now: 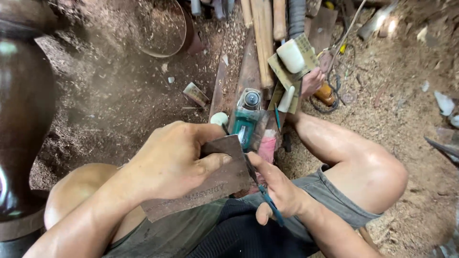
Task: The recorder prepares sanding tools by cutting and attaching sandpaper to a manual sanding block.
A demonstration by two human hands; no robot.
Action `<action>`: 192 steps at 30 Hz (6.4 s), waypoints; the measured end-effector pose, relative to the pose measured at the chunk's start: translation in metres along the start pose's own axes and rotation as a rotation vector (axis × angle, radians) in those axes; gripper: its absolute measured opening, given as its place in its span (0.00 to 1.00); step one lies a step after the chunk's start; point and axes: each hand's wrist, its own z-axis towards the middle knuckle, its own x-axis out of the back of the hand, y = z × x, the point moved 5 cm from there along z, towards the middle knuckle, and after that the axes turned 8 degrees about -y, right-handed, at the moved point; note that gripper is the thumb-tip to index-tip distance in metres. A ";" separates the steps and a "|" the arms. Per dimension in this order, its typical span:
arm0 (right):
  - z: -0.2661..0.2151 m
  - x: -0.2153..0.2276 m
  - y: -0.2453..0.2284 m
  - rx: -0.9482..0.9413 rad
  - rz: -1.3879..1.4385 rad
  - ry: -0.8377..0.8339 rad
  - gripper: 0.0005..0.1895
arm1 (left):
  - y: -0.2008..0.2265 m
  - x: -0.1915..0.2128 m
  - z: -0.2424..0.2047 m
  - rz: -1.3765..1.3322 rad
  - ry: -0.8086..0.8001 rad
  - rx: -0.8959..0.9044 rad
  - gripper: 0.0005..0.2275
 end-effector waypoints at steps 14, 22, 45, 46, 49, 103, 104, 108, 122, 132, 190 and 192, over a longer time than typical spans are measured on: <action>-0.008 0.004 -0.002 0.122 -0.396 0.061 0.62 | -0.013 -0.001 0.010 0.007 -0.013 0.105 0.14; 0.002 0.003 -0.008 0.020 -0.330 -0.012 0.61 | -0.009 0.002 0.004 0.028 -0.097 0.213 0.15; -0.001 -0.003 -0.017 0.144 -0.363 0.056 0.54 | -0.019 -0.011 0.001 0.021 -0.051 0.055 0.10; -0.001 -0.003 -0.017 0.166 -0.365 0.067 0.53 | -0.019 -0.011 0.001 0.021 -0.053 0.057 0.10; -0.003 -0.003 -0.016 0.174 -0.360 0.075 0.52 | -0.020 -0.012 0.000 -0.021 -0.040 0.008 0.08; -0.005 0.007 -0.002 -0.035 -0.149 0.365 0.15 | -0.017 -0.024 -0.007 -0.025 0.107 -0.307 0.12; 0.000 0.012 -0.008 -0.027 -0.152 0.367 0.15 | -0.010 -0.018 -0.007 -0.018 0.111 -0.309 0.12; 0.016 0.019 -0.028 0.112 0.126 0.341 0.30 | -0.017 -0.001 0.001 -0.153 0.161 -0.054 0.13; 0.002 0.064 -0.035 0.019 0.078 0.761 0.28 | -0.025 0.010 0.013 -0.213 0.397 -0.360 0.24; 0.039 0.075 -0.056 0.181 0.085 0.318 0.30 | -0.009 -0.026 0.033 0.023 0.169 -0.114 0.15; -0.003 0.002 0.004 0.182 -0.413 0.219 0.50 | -0.016 0.002 0.021 -0.326 -0.110 0.179 0.08; -0.004 0.003 0.003 0.163 -0.404 0.240 0.46 | -0.014 0.003 0.019 -0.310 -0.105 0.191 0.08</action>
